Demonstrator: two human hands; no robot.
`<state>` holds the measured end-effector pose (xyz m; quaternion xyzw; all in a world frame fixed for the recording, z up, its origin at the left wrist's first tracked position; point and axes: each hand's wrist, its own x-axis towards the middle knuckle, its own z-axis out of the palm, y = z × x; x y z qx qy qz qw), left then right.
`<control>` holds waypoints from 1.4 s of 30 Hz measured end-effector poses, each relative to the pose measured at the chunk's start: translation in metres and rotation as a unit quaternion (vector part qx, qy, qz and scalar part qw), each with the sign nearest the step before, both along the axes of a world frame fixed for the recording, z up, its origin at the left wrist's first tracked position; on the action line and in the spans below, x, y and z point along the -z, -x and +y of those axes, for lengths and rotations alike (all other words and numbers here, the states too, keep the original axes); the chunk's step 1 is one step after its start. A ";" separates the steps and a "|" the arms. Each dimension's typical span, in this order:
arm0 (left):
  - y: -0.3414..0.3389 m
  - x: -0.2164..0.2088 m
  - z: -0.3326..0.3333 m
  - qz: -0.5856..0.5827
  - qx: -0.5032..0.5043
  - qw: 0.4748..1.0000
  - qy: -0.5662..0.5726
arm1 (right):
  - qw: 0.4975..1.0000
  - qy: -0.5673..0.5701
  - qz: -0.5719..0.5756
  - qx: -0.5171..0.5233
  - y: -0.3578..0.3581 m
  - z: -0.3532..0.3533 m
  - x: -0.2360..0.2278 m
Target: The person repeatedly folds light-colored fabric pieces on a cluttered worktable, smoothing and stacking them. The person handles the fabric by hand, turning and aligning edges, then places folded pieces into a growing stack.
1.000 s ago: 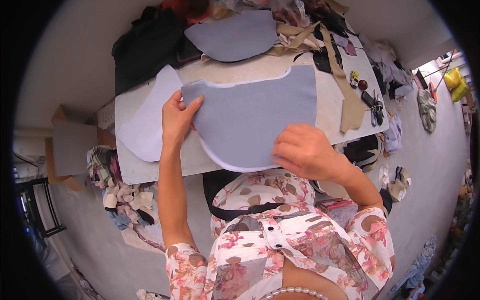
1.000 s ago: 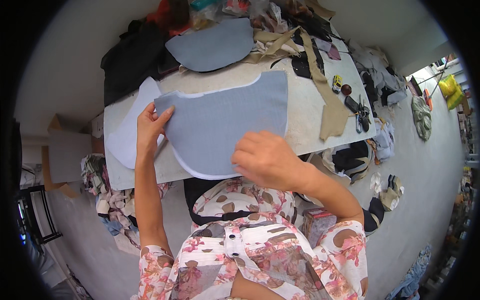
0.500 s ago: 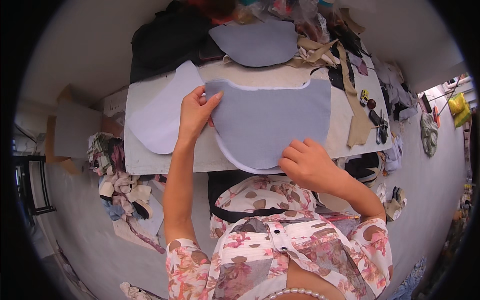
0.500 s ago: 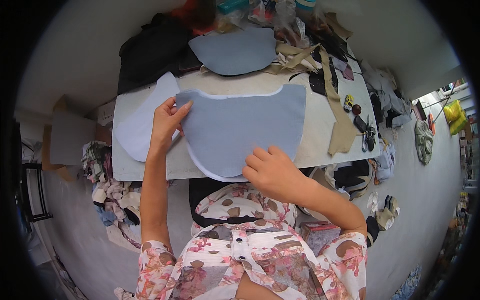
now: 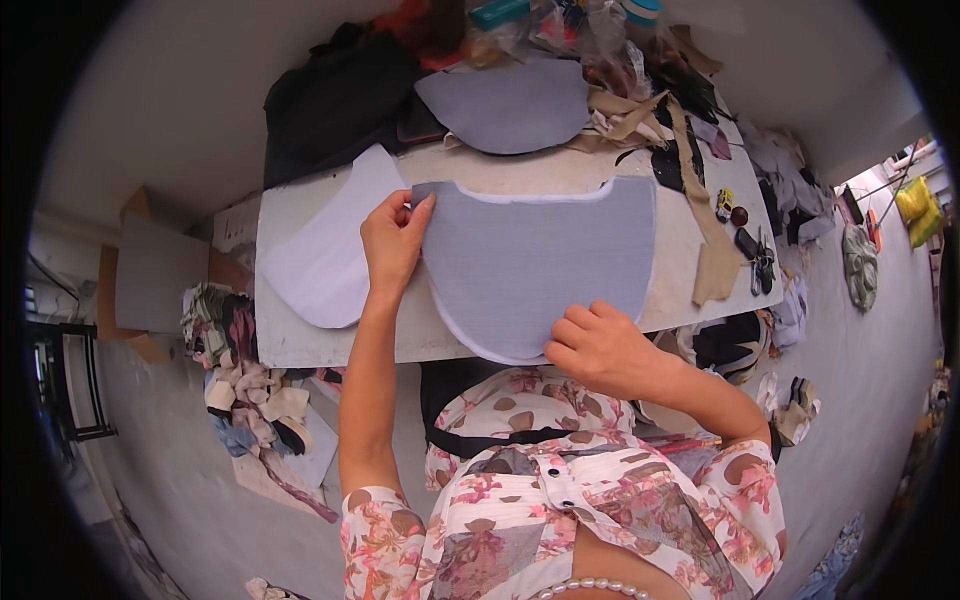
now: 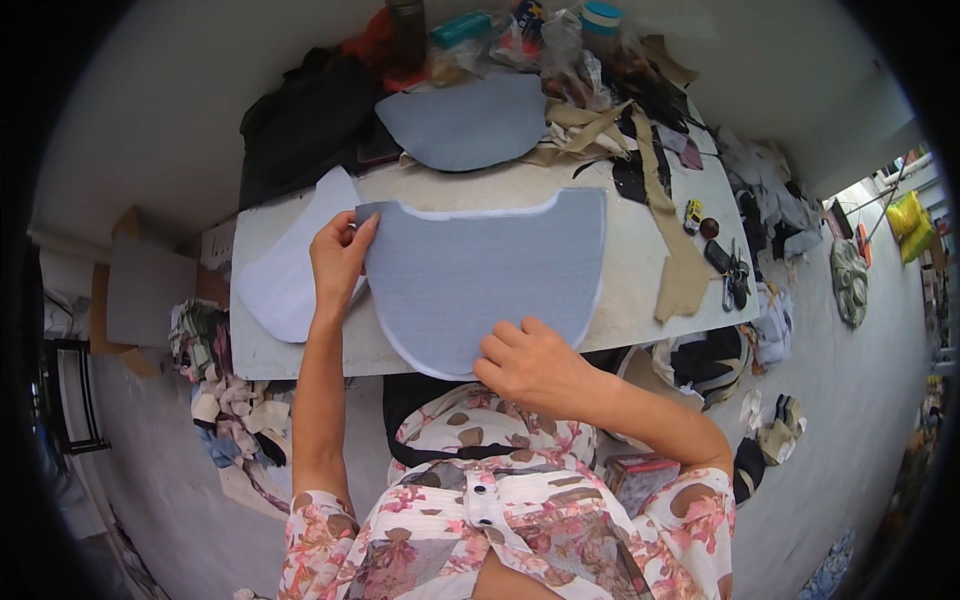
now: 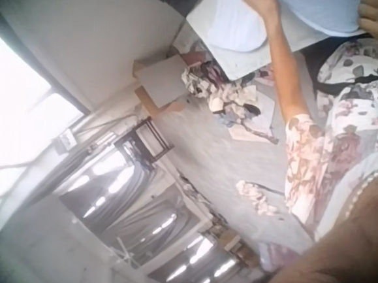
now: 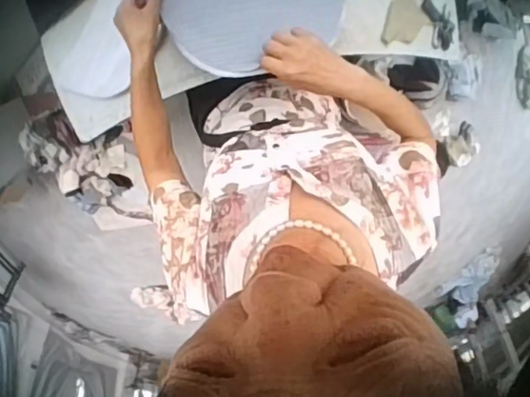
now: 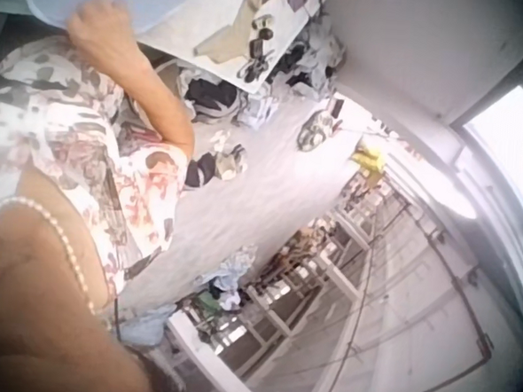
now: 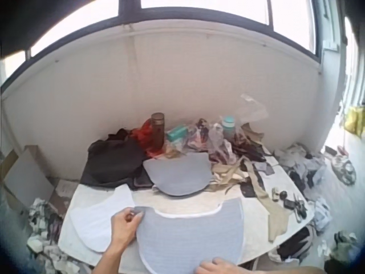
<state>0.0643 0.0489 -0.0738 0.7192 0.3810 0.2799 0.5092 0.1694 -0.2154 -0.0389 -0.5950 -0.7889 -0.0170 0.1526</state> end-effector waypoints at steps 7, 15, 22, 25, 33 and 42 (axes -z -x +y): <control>-0.003 0.012 0.004 0.001 -0.015 1.000 -0.019 | 0.996 0.005 0.060 0.068 -0.016 0.001 -0.016; -0.001 0.010 0.002 0.001 -0.018 1.000 -0.009 | 0.985 0.024 -0.027 0.171 -0.054 0.012 0.016; 0.005 0.007 0.002 0.014 -0.012 0.999 -0.032 | 0.967 0.034 -0.028 0.251 -0.051 0.001 0.021; 0.013 0.002 0.005 0.019 -0.039 0.998 -0.055 | 0.965 0.039 -0.029 0.259 -0.050 0.001 0.021; 0.014 -0.012 -0.016 -0.017 -0.002 0.945 -0.326 | 0.964 0.029 -0.007 0.265 -0.047 0.015 -0.008; -0.011 -0.005 -0.063 0.178 0.252 0.853 -0.420 | 0.958 0.055 0.013 0.281 -0.063 0.015 0.022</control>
